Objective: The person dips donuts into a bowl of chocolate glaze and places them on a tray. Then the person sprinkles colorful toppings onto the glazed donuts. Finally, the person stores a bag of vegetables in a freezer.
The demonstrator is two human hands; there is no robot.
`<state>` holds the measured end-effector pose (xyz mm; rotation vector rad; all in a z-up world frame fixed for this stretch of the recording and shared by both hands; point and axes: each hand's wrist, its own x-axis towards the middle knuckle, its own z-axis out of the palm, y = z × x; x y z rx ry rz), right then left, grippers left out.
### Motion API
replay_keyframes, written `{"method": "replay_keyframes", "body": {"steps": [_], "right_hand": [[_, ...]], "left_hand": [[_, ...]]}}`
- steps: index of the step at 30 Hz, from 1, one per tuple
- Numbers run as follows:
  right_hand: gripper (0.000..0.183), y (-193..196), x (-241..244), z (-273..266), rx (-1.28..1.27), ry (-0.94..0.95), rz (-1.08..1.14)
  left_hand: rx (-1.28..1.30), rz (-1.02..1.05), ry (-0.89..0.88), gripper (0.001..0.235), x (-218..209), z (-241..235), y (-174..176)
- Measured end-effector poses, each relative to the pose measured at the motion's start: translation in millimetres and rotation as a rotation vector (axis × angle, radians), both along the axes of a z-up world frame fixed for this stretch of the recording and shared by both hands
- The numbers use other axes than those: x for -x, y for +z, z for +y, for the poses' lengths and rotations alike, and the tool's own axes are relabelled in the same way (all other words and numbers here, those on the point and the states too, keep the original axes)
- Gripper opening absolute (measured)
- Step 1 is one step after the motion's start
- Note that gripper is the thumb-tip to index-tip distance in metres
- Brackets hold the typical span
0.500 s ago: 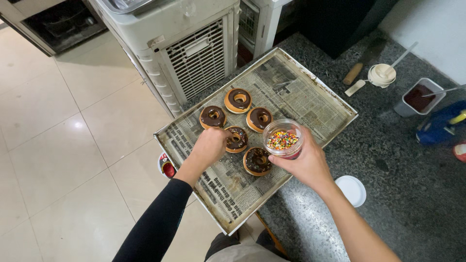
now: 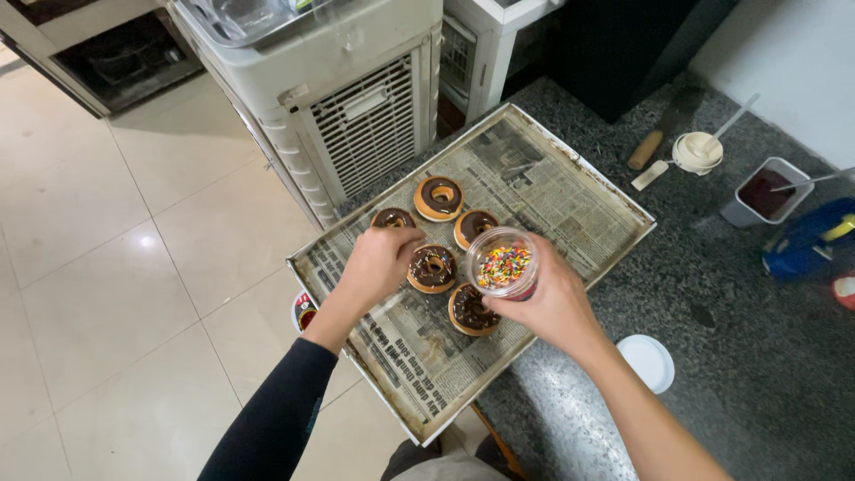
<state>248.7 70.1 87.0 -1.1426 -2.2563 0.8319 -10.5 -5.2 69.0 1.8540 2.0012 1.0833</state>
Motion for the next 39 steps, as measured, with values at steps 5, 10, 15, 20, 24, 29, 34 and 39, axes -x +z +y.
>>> {"method": "replay_keyframes", "body": {"steps": [5, 10, 15, 20, 24, 29, 34, 39], "right_hand": [[0.100, 4, 21, 1, -0.086, 0.129, 0.016], [0.102, 5, 41, -3, -0.102, 0.233, -0.053], [0.105, 3, 60, -4, -0.074, 0.292, -0.098], [0.099, -1, 69, -3, 0.034, 0.273, -0.038], [0.104, -3, 78, 3, 0.020, 0.201, -0.102], [0.099, -3, 77, 17, 0.132, 0.078, -0.046], [0.099, -3, 69, 31, 0.099, 0.013, -0.016], [0.096, -8, 63, 32, 0.131, -0.033, -0.004]], "left_hand": [[0.007, -0.136, -0.212, 0.021, -19, -4, 49], [0.055, 0.381, -0.361, 0.009, -36, 0, 46], [0.059, 0.625, -0.359, 0.005, -28, 4, 24], [0.051, 0.376, -0.379, 0.007, -7, 3, 25], [-0.069, -0.003, -0.385, 0.019, 16, 6, 34], [0.249, -0.423, -0.070, 0.017, 63, 30, 28], [0.205, -0.090, -0.055, 0.019, 84, 55, -10], [0.209, 0.124, -0.046, 0.024, 86, 79, -55]]}}
